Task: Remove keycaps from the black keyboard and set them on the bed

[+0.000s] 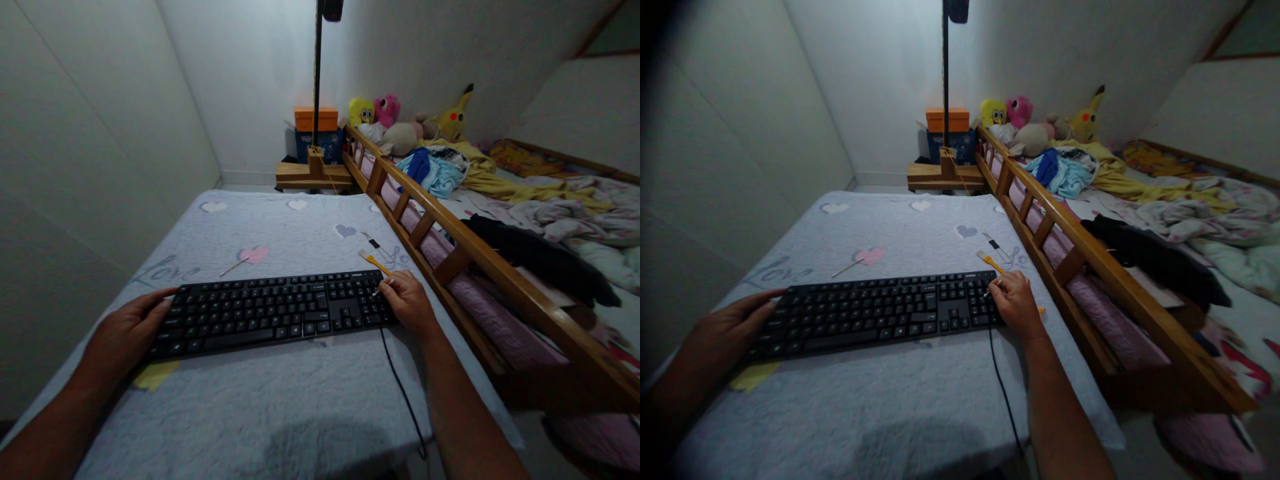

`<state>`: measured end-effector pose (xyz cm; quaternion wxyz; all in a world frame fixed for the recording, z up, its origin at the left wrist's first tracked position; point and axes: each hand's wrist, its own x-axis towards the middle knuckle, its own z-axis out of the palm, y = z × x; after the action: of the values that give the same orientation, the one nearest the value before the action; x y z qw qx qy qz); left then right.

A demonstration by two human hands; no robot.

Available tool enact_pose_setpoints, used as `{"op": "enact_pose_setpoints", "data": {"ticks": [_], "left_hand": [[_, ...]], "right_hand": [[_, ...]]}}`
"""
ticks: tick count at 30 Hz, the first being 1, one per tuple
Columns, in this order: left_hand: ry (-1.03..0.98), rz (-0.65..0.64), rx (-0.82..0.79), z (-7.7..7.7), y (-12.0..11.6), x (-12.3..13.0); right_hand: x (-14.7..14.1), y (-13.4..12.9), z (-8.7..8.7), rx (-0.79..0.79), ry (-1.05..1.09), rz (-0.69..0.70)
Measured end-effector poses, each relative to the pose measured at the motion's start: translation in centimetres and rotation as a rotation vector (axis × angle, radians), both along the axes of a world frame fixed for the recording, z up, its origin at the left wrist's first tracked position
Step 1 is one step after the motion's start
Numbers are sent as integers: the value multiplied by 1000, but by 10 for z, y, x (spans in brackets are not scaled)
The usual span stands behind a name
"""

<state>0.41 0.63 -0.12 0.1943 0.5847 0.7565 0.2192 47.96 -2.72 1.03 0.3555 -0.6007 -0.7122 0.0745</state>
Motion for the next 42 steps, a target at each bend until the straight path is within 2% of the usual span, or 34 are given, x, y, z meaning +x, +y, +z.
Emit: {"op": "enact_pose_setpoints", "data": {"ticks": [7, 25, 34, 42], "left_hand": [[7, -14, 42, -3, 0, -2], [24, -4, 1, -2, 0, -2], [44, -6, 38, -1, 1, -1], [-1, 3, 4, -3, 1, -2]], "right_hand": [[-3, 0, 0, 10, -5, -19], [0, 7, -8, 54, -19, -28], [-2, 2, -1, 17, 10, -23], [-2, 3, -3, 20, 42, -27]]}}
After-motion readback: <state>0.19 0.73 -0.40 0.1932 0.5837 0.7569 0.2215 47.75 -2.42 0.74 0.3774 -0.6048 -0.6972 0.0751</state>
